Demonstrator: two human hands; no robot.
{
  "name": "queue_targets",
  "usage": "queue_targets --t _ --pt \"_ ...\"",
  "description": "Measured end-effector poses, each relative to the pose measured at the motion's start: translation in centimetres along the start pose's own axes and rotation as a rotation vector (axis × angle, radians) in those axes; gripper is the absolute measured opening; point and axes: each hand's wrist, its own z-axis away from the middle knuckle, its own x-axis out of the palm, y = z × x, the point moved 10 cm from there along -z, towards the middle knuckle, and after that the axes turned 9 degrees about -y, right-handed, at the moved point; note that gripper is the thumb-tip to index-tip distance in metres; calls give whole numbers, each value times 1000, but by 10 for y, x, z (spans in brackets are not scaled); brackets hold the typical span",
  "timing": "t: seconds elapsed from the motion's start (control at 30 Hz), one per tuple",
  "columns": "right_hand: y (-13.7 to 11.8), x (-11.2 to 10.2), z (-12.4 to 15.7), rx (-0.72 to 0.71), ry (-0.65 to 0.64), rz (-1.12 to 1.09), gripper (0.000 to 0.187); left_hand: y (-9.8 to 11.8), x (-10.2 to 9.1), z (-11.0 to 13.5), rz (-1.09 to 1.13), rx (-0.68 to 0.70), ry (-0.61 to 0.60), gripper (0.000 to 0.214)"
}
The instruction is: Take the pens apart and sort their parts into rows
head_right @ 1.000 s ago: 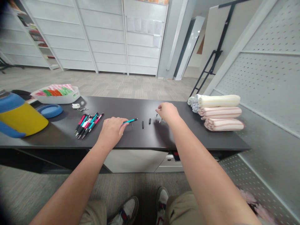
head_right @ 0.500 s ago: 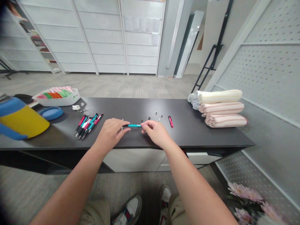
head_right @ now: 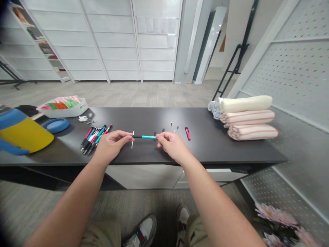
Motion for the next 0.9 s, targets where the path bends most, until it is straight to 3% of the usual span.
queue_targets --t 0.37,0.5,0.7,0.9 --pt "-14 7 4 -67 -18 153 36 2 2 -4 -173 -27 -27 43" --pt "-15 7 2 -90 9 233 37 3 0 -6 -178 -16 2 42" --pt "-31 16 5 -141 3 527 33 4 4 -5 -225 -2 -26 37" --pt "-34 17 7 -131 41 565 24 6 7 -5 -232 20 -40 39"
